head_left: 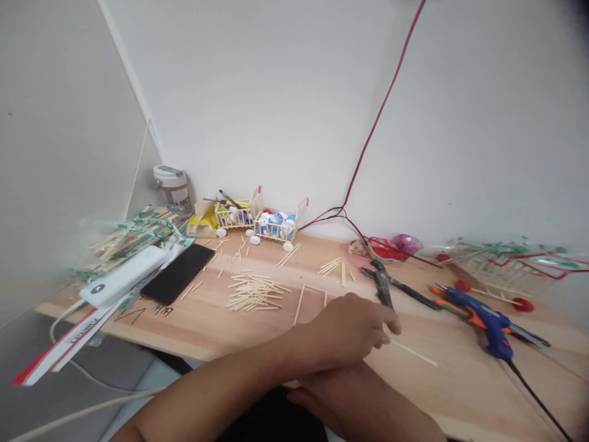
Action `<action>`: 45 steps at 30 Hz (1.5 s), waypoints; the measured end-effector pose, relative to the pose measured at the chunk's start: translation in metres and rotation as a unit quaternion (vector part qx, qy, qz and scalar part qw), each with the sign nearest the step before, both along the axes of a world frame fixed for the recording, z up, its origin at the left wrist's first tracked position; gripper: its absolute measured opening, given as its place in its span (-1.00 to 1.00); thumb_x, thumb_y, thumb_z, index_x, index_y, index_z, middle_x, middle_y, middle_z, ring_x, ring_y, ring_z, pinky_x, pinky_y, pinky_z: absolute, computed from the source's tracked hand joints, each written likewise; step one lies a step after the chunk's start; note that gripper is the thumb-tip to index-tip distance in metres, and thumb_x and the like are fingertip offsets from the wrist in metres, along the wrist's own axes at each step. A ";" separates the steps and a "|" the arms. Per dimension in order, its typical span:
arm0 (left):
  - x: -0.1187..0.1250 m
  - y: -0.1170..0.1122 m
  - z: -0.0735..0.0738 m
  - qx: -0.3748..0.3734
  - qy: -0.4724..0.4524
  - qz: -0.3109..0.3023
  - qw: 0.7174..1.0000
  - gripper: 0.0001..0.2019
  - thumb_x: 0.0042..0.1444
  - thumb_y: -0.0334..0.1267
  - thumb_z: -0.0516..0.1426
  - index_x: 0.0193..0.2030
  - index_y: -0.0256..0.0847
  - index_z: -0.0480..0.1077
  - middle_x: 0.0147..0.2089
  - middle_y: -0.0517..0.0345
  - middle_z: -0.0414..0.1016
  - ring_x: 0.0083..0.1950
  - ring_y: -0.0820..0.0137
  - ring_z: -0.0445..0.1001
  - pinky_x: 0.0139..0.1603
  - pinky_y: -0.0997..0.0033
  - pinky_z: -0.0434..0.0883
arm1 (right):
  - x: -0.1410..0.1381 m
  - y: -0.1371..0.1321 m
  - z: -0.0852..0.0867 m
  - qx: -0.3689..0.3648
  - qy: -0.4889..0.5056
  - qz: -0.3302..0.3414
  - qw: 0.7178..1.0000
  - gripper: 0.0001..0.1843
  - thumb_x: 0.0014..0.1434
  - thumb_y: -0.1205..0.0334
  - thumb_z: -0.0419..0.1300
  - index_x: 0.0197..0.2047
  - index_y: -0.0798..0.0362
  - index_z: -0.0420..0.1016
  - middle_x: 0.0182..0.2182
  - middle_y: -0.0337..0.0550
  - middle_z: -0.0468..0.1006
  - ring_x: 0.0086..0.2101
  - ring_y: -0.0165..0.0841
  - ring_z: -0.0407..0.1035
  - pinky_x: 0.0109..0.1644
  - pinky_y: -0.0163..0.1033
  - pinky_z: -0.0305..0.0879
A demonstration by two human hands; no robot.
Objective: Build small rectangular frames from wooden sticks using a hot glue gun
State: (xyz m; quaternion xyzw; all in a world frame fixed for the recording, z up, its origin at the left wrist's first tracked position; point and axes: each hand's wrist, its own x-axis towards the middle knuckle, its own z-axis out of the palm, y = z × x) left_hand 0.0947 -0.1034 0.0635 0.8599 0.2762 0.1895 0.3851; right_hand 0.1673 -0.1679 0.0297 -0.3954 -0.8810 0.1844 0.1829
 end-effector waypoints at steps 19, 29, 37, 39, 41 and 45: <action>-0.057 0.090 -0.041 0.128 -0.031 0.205 0.970 -0.78 0.11 -0.39 -0.02 -0.39 -0.26 0.44 -0.47 0.17 0.47 -0.41 0.43 0.37 -0.32 0.46 0.21 | 0.042 0.111 0.013 0.214 -0.003 -0.215 0.953 -0.80 0.25 0.33 0.12 -0.11 0.07 0.54 -0.15 -0.05 0.55 -0.11 -0.23 0.35 0.02 -0.12 0.18; -0.068 0.101 -0.051 0.107 -0.047 0.215 0.970 -0.80 0.09 -0.39 -0.02 -0.37 -0.24 0.44 -0.47 0.20 0.42 -0.38 0.42 0.38 -0.29 0.46 0.23 | 0.026 0.128 0.006 0.122 -0.120 -0.222 0.960 -0.81 0.27 0.26 0.13 -0.22 0.05 0.59 -0.29 -0.07 0.55 -0.21 -0.29 0.36 -0.13 -0.23 0.17; -0.068 0.101 -0.046 0.037 -0.131 0.278 0.951 -0.83 0.05 -0.31 0.06 -0.27 -0.24 0.44 -0.44 0.18 0.46 -0.39 0.42 0.42 -0.29 0.42 0.30 | 0.024 0.139 0.006 0.133 -0.085 -0.219 0.963 -0.84 0.28 0.30 0.11 -0.26 0.10 0.52 -0.29 -0.08 0.50 -0.23 -0.31 0.32 -0.16 -0.25 0.15; -0.068 0.104 -0.047 -0.046 -0.191 0.290 0.937 -0.77 0.01 -0.24 0.12 -0.19 -0.28 0.41 -0.43 0.17 0.48 -0.42 0.41 0.44 -0.34 0.42 0.34 | 0.024 0.142 -0.001 0.148 -0.043 -0.211 0.965 -0.85 0.29 0.29 0.10 -0.26 0.10 0.49 -0.30 -0.09 0.49 -0.24 -0.32 0.31 -0.15 -0.26 0.15; -0.068 0.107 -0.049 -0.112 -0.233 0.276 0.926 -0.72 -0.05 -0.19 0.17 -0.22 -0.31 0.39 -0.47 0.15 0.47 -0.45 0.40 0.44 -0.41 0.43 0.36 | 0.024 0.143 -0.010 0.158 -0.006 -0.209 0.965 -0.86 0.29 0.29 0.10 -0.27 0.09 0.47 -0.30 -0.11 0.48 -0.24 -0.33 0.31 -0.15 -0.27 0.15; -0.069 0.109 -0.051 -0.142 -0.240 0.250 0.927 -0.73 -0.11 -0.14 0.20 -0.34 -0.33 0.41 -0.52 0.14 0.47 -0.48 0.43 0.43 -0.46 0.48 0.35 | 0.025 0.142 -0.022 0.155 0.024 -0.208 0.965 -0.86 0.29 0.29 0.10 -0.29 0.07 0.45 -0.32 -0.13 0.48 -0.24 -0.34 0.31 -0.15 -0.27 0.15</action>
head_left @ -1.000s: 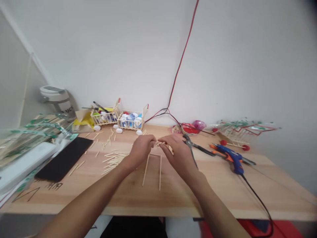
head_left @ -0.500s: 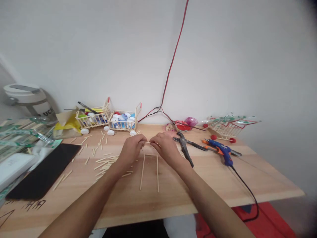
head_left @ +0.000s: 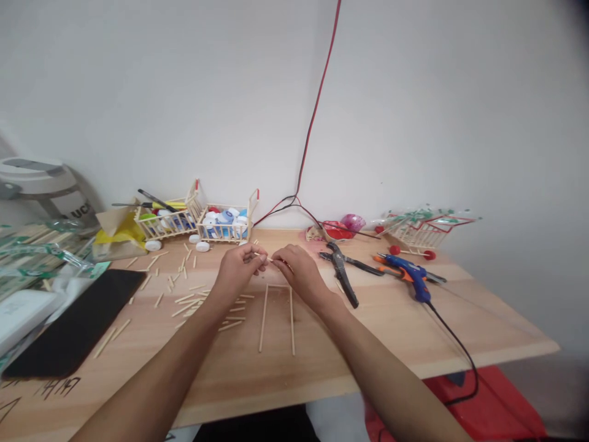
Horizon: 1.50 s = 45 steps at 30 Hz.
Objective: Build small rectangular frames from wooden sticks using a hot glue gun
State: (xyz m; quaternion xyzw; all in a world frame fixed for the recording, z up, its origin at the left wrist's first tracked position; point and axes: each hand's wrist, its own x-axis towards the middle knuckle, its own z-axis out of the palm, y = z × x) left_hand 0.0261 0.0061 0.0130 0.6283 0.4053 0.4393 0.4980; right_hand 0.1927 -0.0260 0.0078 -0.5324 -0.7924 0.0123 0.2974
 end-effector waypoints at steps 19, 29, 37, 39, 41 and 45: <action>-0.006 -0.010 0.008 0.281 0.313 -0.024 0.907 -0.84 0.14 -0.31 0.09 -0.33 -0.23 0.50 -0.28 0.07 0.58 -0.18 0.30 0.46 -0.12 0.35 0.28 | 0.008 -0.004 -0.004 -0.012 0.086 0.071 0.994 -0.89 0.24 0.32 0.14 -0.31 0.07 0.48 -0.37 -0.19 0.53 -0.28 -0.39 0.35 -0.16 -0.30 0.19; -0.015 -0.021 0.024 0.181 0.288 0.036 0.940 -0.84 0.18 -0.31 -0.03 -0.37 -0.19 0.34 -0.47 0.23 0.47 -0.38 0.39 0.41 -0.26 0.42 0.25 | 0.026 0.003 -0.007 -0.039 0.074 -0.021 0.996 -0.82 0.27 0.33 0.07 -0.21 0.09 0.50 -0.24 -0.09 0.58 -0.19 -0.34 0.40 -0.07 -0.24 0.24; -0.049 -0.095 0.017 0.085 0.241 0.026 0.966 -0.82 0.25 -0.17 -0.06 -0.31 -0.13 0.28 -0.36 0.22 0.53 -0.36 0.40 0.49 -0.31 0.45 0.33 | 0.024 0.000 -0.008 -0.083 0.034 -0.035 0.995 -0.81 0.24 0.36 0.07 -0.22 0.07 0.53 -0.25 -0.11 0.61 -0.20 -0.35 0.44 -0.11 -0.27 0.25; -0.058 -0.116 0.009 0.083 0.248 0.040 0.964 -0.83 0.24 -0.15 -0.05 -0.30 -0.11 0.29 -0.36 0.23 0.52 -0.38 0.40 0.47 -0.31 0.45 0.33 | 0.025 -0.004 -0.005 -0.094 0.027 -0.034 0.995 -0.80 0.24 0.35 0.07 -0.24 0.07 0.54 -0.26 -0.11 0.61 -0.21 -0.33 0.45 -0.12 -0.27 0.25; -0.064 -0.133 0.001 0.071 0.258 0.061 0.962 -0.82 0.24 -0.16 -0.05 -0.31 -0.11 0.29 -0.37 0.21 0.50 -0.33 0.37 0.48 -0.29 0.43 0.32 | 0.027 -0.010 -0.002 -0.104 0.020 -0.031 0.994 -0.78 0.24 0.34 0.06 -0.25 0.08 0.55 -0.26 -0.09 0.62 -0.21 -0.31 0.46 -0.12 -0.25 0.25; -0.064 -0.157 -0.008 0.060 0.273 0.045 0.959 -0.79 0.27 -0.17 -0.08 -0.31 -0.12 0.30 -0.36 0.16 0.47 -0.32 0.34 0.44 -0.28 0.39 0.32 | 0.028 -0.018 0.000 -0.118 -0.010 -0.023 0.993 -0.76 0.25 0.32 0.04 -0.19 0.07 0.55 -0.22 -0.08 0.61 -0.18 -0.30 0.45 -0.10 -0.26 0.24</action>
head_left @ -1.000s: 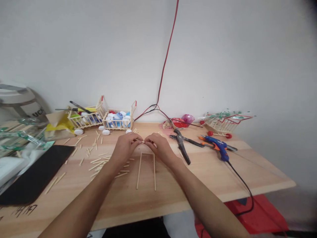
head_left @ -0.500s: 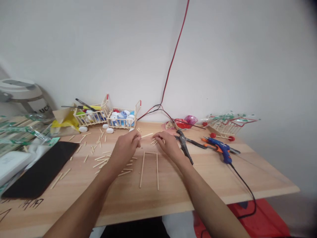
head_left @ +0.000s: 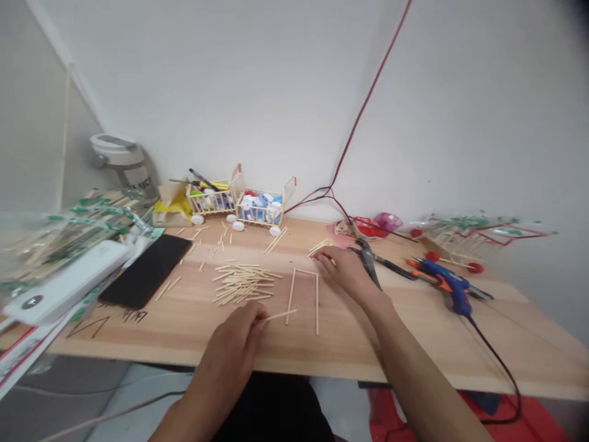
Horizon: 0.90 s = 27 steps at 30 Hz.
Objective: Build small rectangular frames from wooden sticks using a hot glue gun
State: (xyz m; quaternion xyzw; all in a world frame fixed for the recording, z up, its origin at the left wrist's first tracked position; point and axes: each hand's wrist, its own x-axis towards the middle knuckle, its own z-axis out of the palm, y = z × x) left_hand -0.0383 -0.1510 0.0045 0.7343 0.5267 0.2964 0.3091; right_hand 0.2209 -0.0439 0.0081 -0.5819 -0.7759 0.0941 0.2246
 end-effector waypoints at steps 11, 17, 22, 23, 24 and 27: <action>0.018 -0.002 -0.009 0.040 0.011 -0.017 0.999 -0.86 0.21 -0.33 -0.03 -0.33 -0.18 0.32 -0.24 0.07 0.45 -0.12 0.24 0.35 -0.06 0.22 0.29 | -0.017 -0.008 -0.004 -0.027 -0.110 0.030 0.993 -0.92 0.16 0.31 0.17 -0.28 0.05 0.50 -0.32 -0.14 0.54 -0.25 -0.33 0.37 -0.23 -0.31 0.15; 0.016 0.011 -0.009 0.045 0.014 -0.014 0.999 -0.91 0.15 -0.37 0.03 -0.35 -0.19 0.34 -0.25 0.09 0.45 -0.13 0.28 0.35 -0.07 0.27 0.28 | -0.027 -0.006 -0.003 -0.034 -0.151 0.027 0.988 -0.92 0.14 0.38 0.15 -0.37 0.06 0.43 -0.36 -0.11 0.52 -0.28 -0.31 0.34 -0.30 -0.29 0.05; 0.014 0.024 -0.004 0.049 0.023 -0.012 0.998 -0.90 0.12 -0.38 0.06 -0.35 -0.20 0.39 -0.25 0.12 0.50 -0.14 0.30 0.40 -0.09 0.32 0.28 | -0.019 -0.009 -0.005 -0.056 -0.152 0.016 0.987 -0.91 0.13 0.34 0.14 -0.42 0.06 0.40 -0.42 -0.11 0.51 -0.38 -0.34 0.32 -0.36 -0.29 0.00; 0.013 0.027 -0.003 0.045 0.030 -0.014 0.998 -0.89 0.12 -0.40 0.05 -0.34 -0.20 0.40 -0.25 0.12 0.51 -0.14 0.30 0.41 -0.08 0.32 0.29 | -0.015 -0.010 -0.005 -0.062 -0.149 0.010 0.987 -0.90 0.14 0.33 0.13 -0.42 0.06 0.40 -0.44 -0.12 0.51 -0.41 -0.35 0.31 -0.38 -0.30 -0.01; 0.013 0.031 -0.002 0.041 0.035 -0.022 0.998 -0.87 0.12 -0.40 0.05 -0.34 -0.20 0.42 -0.24 0.12 0.52 -0.14 0.31 0.42 -0.07 0.33 0.29 | -0.011 -0.012 -0.005 -0.068 -0.144 0.004 0.987 -0.90 0.15 0.31 0.12 -0.41 0.06 0.40 -0.45 -0.14 0.51 -0.43 -0.36 0.30 -0.40 -0.30 -0.01; 0.013 0.041 0.000 0.041 0.058 -0.065 0.995 -0.84 0.11 -0.43 0.06 -0.35 -0.20 0.46 -0.25 0.13 0.55 -0.13 0.31 0.44 -0.04 0.33 0.29 | 0.000 -0.016 -0.004 -0.083 -0.132 -0.018 0.988 -0.90 0.16 0.27 0.10 -0.39 0.05 0.38 -0.47 -0.18 0.50 -0.46 -0.38 0.28 -0.40 -0.32 -0.01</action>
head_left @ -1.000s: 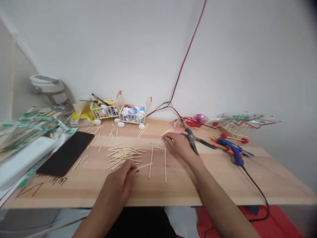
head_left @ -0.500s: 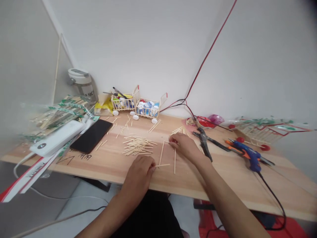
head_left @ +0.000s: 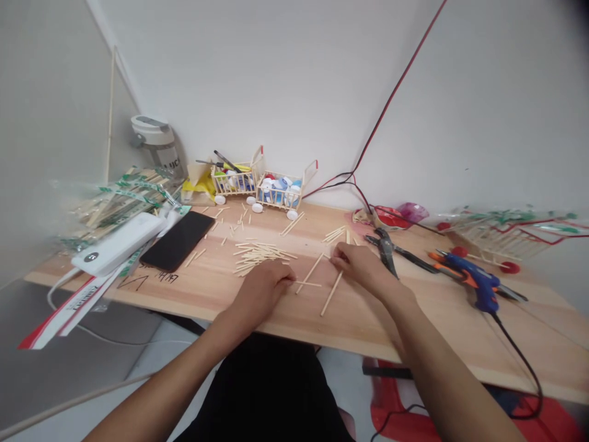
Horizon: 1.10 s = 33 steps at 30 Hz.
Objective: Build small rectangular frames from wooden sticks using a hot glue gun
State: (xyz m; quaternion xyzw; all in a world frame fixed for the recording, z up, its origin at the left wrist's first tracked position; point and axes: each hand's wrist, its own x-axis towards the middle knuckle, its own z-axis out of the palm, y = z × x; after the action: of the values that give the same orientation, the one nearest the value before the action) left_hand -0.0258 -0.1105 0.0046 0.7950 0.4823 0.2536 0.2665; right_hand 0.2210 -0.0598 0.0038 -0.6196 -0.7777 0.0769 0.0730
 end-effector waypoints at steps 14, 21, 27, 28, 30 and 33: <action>0.023 0.018 0.008 0.046 0.091 -0.089 0.991 -0.80 0.14 -0.47 0.05 -0.33 -0.25 0.51 -0.27 0.08 0.52 -0.12 0.30 0.39 -0.03 0.30 0.31 | 0.023 -0.019 -0.007 -0.025 0.027 -0.073 0.997 -0.86 0.13 0.24 0.06 -0.44 0.04 0.36 -0.48 -0.17 0.50 -0.47 -0.39 0.29 -0.42 -0.30 -0.03; 0.028 0.024 -0.005 0.120 0.077 -0.114 0.983 -0.79 0.18 -0.41 0.07 -0.35 -0.23 0.53 -0.29 0.07 0.52 -0.14 0.32 0.37 -0.07 0.30 0.33 | 0.026 -0.022 -0.011 -0.014 0.038 -0.067 0.997 -0.85 0.14 0.22 0.08 -0.44 0.03 0.36 -0.50 -0.19 0.50 -0.47 -0.38 0.29 -0.41 -0.31 0.00; 0.034 0.045 -0.010 0.167 0.107 -0.185 0.963 -0.86 0.14 -0.42 0.13 -0.37 -0.25 0.51 -0.29 0.07 0.49 -0.15 0.33 0.33 -0.12 0.38 0.31 | 0.028 -0.022 -0.012 -0.011 0.054 -0.058 0.997 -0.86 0.14 0.21 0.08 -0.44 0.02 0.35 -0.49 -0.20 0.50 -0.47 -0.39 0.28 -0.43 -0.31 -0.01; 0.035 0.047 -0.011 0.172 0.105 -0.199 0.959 -0.86 0.15 -0.43 0.13 -0.37 -0.25 0.51 -0.29 0.07 0.49 -0.15 0.34 0.33 -0.12 0.39 0.31 | 0.028 -0.022 -0.013 -0.010 0.054 -0.058 0.997 -0.85 0.14 0.21 0.08 -0.44 0.02 0.35 -0.49 -0.21 0.50 -0.47 -0.38 0.28 -0.43 -0.31 -0.01; 0.035 0.051 -0.016 0.176 0.100 -0.217 0.955 -0.86 0.15 -0.44 0.12 -0.36 -0.24 0.51 -0.28 0.08 0.48 -0.15 0.35 0.33 -0.11 0.40 0.30 | 0.029 -0.021 -0.014 -0.010 0.052 -0.057 0.997 -0.85 0.14 0.19 0.08 -0.44 0.02 0.35 -0.49 -0.21 0.50 -0.47 -0.38 0.28 -0.42 -0.31 -0.01; 0.035 0.052 -0.022 0.177 0.091 -0.224 0.954 -0.86 0.15 -0.44 0.12 -0.34 -0.23 0.51 -0.26 0.08 0.48 -0.15 0.36 0.34 -0.12 0.41 0.31 | 0.029 -0.021 -0.013 -0.010 0.051 -0.056 0.997 -0.85 0.15 0.19 0.08 -0.43 0.01 0.35 -0.49 -0.22 0.49 -0.47 -0.38 0.27 -0.42 -0.31 -0.01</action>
State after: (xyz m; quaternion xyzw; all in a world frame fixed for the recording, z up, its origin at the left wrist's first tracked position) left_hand 0.0091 -0.0581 -0.0172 0.9369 0.2611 0.1949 0.1266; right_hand 0.2502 -0.0812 -0.0095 -0.6583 -0.7361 0.1120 0.1112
